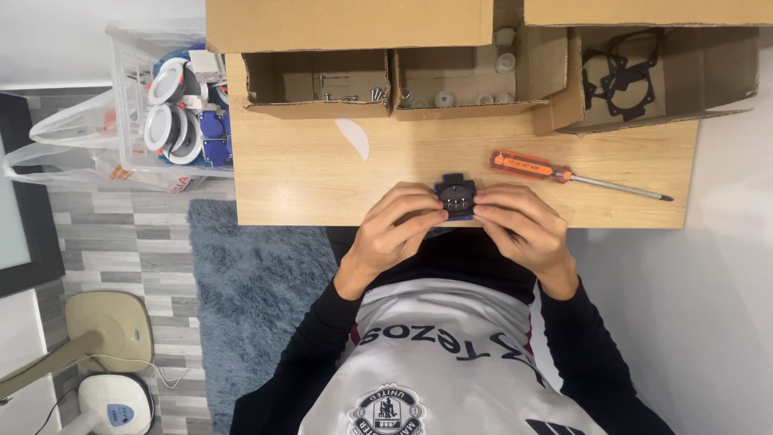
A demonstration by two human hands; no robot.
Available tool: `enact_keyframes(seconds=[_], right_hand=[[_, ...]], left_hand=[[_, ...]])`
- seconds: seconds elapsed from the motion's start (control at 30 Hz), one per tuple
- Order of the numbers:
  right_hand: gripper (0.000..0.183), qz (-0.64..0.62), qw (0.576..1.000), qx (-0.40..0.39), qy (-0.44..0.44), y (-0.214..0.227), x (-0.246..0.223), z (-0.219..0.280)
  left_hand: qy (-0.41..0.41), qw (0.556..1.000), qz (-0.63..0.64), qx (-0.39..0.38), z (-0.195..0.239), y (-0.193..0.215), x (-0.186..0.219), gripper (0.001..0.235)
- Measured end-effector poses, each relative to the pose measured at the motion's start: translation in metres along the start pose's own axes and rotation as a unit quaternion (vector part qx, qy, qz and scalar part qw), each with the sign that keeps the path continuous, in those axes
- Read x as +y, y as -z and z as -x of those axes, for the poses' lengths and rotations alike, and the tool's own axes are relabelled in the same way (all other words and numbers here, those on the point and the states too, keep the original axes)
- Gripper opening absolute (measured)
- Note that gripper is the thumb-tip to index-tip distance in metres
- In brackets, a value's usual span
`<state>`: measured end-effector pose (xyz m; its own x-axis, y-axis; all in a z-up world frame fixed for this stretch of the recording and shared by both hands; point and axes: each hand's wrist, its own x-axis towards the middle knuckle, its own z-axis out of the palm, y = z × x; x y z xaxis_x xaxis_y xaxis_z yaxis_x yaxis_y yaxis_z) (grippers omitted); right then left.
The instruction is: Assembling blue plastic components by driving screws with a manual screwdriver
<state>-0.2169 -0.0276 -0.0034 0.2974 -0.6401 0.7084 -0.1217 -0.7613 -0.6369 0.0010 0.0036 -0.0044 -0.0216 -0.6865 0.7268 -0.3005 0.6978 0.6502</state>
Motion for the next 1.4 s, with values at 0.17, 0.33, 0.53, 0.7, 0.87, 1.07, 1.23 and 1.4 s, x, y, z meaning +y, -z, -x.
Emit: enact_keyframes(seconds=[0.17, 0.33, 0.53, 0.7, 0.87, 1.07, 1.23, 1.4], right_hand=[[0.002, 0.018, 1.000, -0.005, 0.005, -0.001, 0.001, 0.001], [0.002, 0.030, 0.999, -0.012, -0.003, 0.000, 0.001, 0.001], [0.003, 0.038, 0.999, -0.016, -0.002, -0.003, -0.001, -0.003], [0.002, 0.032, 0.999, -0.012, -0.009, -0.003, -0.001, -0.002], [0.002, 0.030, 0.999, -0.040, -0.018, 0.000, 0.000, -0.002], [0.005, 0.064, 0.996, -0.064, 0.003, 0.002, -0.005, -0.007], [0.006, 0.075, 0.993, -0.090, -0.022, 0.006, -0.002, 0.000], [0.008, 0.072, 0.993, -0.092, -0.015, 0.008, -0.002, 0.000]], left_hand=[[-0.001, 1.000, 0.001, 0.000, 0.003, -0.001, -0.002, 0.007], [0.011, 1.000, -0.011, -0.015, 0.003, 0.002, -0.002, 0.007], [0.037, 0.999, 0.014, -0.033, 0.006, 0.002, -0.005, 0.009], [0.054, 0.997, 0.031, -0.038, 0.004, 0.003, -0.005, 0.008], [0.070, 0.995, 0.033, -0.057, -0.002, 0.005, -0.002, 0.008], [0.071, 0.995, 0.006, -0.074, 0.002, 0.006, -0.002, 0.009], [0.071, 0.994, 0.004, -0.089, 0.003, 0.009, -0.002, 0.007], [0.070, 0.993, 0.014, -0.099, 0.005, 0.011, -0.004, 0.007]])
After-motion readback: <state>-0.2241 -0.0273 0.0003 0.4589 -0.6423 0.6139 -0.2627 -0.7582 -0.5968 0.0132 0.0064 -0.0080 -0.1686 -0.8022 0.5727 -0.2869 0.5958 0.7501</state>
